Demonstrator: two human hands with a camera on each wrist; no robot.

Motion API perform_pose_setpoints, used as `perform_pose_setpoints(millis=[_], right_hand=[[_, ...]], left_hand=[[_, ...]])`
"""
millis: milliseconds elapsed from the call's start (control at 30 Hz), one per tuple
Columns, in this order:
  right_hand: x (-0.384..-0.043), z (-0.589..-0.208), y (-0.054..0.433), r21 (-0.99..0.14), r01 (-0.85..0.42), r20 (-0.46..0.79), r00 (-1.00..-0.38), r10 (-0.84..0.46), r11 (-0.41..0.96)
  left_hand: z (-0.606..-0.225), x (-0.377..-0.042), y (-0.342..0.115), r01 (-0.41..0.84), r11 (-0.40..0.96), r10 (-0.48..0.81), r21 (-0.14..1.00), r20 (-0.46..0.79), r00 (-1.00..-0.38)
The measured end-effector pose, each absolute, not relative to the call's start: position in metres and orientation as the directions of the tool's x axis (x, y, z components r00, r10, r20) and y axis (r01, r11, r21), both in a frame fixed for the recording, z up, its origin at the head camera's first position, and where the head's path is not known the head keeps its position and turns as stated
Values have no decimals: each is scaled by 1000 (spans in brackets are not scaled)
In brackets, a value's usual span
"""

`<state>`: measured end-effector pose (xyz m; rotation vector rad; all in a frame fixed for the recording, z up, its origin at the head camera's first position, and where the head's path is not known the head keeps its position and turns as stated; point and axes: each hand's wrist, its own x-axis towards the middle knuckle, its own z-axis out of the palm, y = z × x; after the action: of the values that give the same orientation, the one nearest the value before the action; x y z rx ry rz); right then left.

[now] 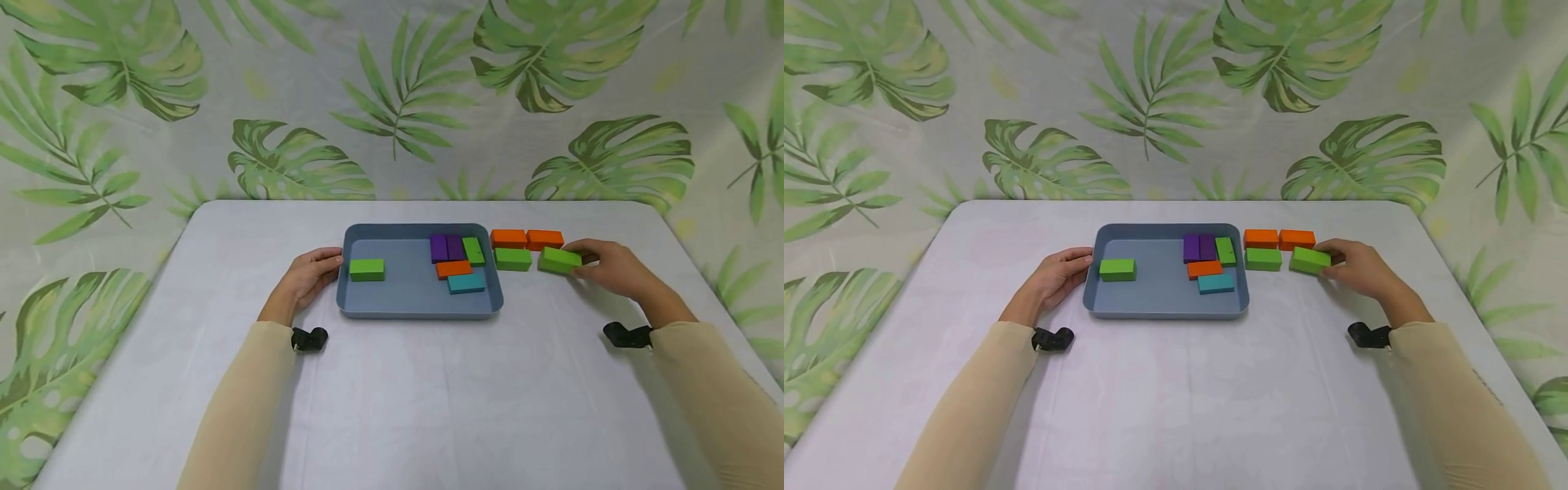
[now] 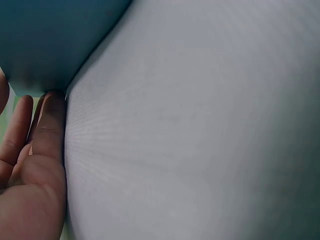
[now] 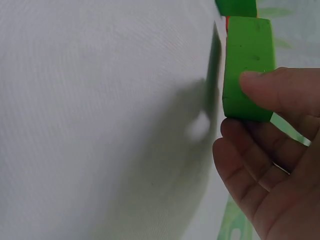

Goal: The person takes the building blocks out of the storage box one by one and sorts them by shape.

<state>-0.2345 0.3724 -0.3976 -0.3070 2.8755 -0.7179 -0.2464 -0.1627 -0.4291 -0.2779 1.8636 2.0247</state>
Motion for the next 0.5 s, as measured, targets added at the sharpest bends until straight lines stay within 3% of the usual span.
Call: perform_pose_setpoints(millis=[500], right_hand=[[-239, -403, 362, -456, -121, -160, -963, -215, 882]], left_hand=[[-428, -246, -163, -406, -64, 138, 912, -395, -908]])
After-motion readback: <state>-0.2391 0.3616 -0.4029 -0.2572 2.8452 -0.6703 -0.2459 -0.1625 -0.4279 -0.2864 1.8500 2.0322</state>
